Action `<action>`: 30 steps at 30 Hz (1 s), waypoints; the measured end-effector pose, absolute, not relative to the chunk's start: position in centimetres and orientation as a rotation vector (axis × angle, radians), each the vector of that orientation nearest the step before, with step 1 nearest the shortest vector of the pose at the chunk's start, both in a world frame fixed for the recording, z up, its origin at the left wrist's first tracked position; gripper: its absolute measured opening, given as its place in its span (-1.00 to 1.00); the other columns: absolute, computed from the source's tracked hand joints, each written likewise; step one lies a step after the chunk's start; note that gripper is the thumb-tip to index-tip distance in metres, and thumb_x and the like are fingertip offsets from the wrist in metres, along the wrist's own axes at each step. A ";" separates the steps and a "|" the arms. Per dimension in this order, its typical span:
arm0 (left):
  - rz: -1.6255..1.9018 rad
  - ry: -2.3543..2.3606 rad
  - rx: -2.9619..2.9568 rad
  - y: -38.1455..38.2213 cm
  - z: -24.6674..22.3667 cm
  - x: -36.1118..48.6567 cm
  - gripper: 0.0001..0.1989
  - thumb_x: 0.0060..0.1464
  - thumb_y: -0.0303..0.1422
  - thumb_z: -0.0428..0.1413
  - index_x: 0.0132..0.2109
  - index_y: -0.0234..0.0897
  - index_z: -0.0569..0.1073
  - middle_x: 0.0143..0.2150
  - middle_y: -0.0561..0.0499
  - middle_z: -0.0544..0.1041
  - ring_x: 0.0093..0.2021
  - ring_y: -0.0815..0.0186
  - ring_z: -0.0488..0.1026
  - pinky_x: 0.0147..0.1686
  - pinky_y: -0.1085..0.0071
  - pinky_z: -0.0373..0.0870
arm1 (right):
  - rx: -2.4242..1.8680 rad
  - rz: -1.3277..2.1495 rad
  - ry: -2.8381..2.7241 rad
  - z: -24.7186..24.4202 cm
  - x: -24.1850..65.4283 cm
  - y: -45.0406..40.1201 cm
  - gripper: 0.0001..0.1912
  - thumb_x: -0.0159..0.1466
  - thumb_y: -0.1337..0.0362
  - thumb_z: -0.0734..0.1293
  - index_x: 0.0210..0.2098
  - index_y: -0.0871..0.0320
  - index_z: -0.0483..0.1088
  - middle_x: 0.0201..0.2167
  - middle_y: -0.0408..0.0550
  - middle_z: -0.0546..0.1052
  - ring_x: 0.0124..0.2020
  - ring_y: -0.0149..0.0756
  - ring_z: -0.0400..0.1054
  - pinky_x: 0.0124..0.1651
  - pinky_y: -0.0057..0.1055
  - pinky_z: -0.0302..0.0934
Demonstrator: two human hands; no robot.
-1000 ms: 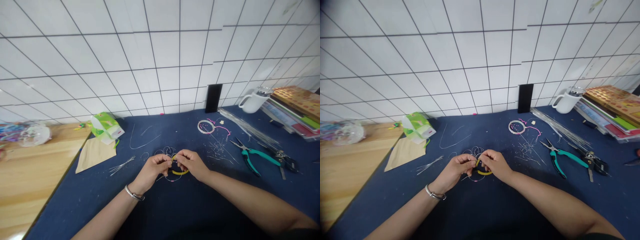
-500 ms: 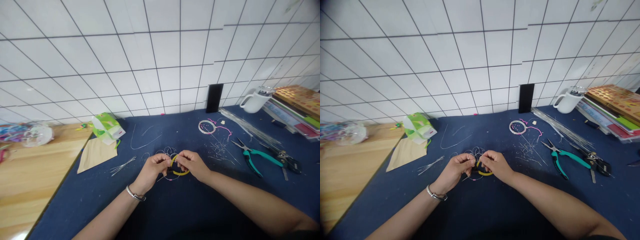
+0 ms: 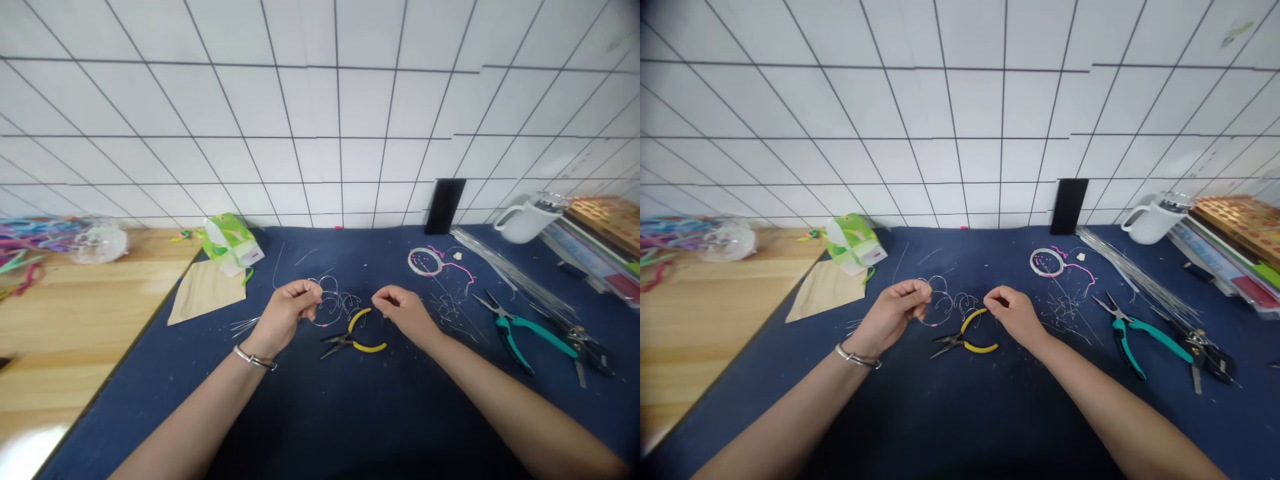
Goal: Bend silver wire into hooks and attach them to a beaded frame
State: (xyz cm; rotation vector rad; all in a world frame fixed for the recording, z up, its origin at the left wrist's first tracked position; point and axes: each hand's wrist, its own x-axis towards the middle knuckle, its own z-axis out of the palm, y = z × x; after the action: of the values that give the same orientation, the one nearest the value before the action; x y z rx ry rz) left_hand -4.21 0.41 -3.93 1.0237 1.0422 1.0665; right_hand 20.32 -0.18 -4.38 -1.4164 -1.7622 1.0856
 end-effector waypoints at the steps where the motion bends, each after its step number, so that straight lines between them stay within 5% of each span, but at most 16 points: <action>1: 1.095 1.048 0.996 0.7 -4.1 -4.5 -0.86 -0.03 -0.34 0.17 -0.40 -0.35 0.41 -0.53 0.09 0.37 -0.64 0.53 0.22 -0.58 0.54 0.20 | -1.449 1.013 -1.853 -4.3 20.4 0.2 -0.83 0.21 0.18 0.20 -0.35 0.11 0.36 -0.45 -0.20 0.42 -0.44 -0.45 0.28 -0.36 -0.50 0.14; 10: 1.195 1.049 0.859 1.4 -5.2 -4.9 -0.82 -0.08 -0.31 0.19 -0.43 -0.35 0.41 -0.59 0.10 0.35 -0.66 0.53 0.23 -0.63 0.56 0.17 | -1.500 0.621 -2.375 -4.9 16.1 4.7 -0.89 0.15 0.29 0.25 -0.31 0.12 0.35 -0.34 -0.11 0.41 -0.33 -0.39 0.28 -0.29 -0.47 0.10; 20: 1.103 1.043 0.876 1.6 -6.0 -4.8 -0.81 -0.06 -0.29 0.17 -0.43 -0.34 0.39 -0.67 0.14 0.30 -0.68 0.51 0.24 -0.64 0.57 0.10 | -1.556 0.484 -2.600 -6.1 13.1 6.3 -0.74 0.09 0.46 0.20 -0.20 0.21 0.31 -0.25 0.10 0.44 -0.22 -0.18 0.32 -0.21 -0.35 0.09; 30: 1.043 1.021 0.907 0.9 -5.8 -3.9 -0.79 -0.05 -0.26 0.17 -0.42 -0.34 0.39 -0.65 0.14 0.31 -0.66 0.50 0.24 -0.62 0.56 0.12 | -1.422 0.719 -2.366 -4.5 14.9 6.4 -0.84 0.10 0.38 0.20 -0.39 0.15 0.42 -0.40 -0.08 0.45 -0.33 -0.36 0.30 -0.25 -0.45 0.12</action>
State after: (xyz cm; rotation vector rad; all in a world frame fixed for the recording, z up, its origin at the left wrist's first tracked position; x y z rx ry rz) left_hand -3.93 0.94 -5.84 0.9074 1.0209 1.0429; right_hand 14.93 6.40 -4.52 -1.4218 -2.3661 0.7189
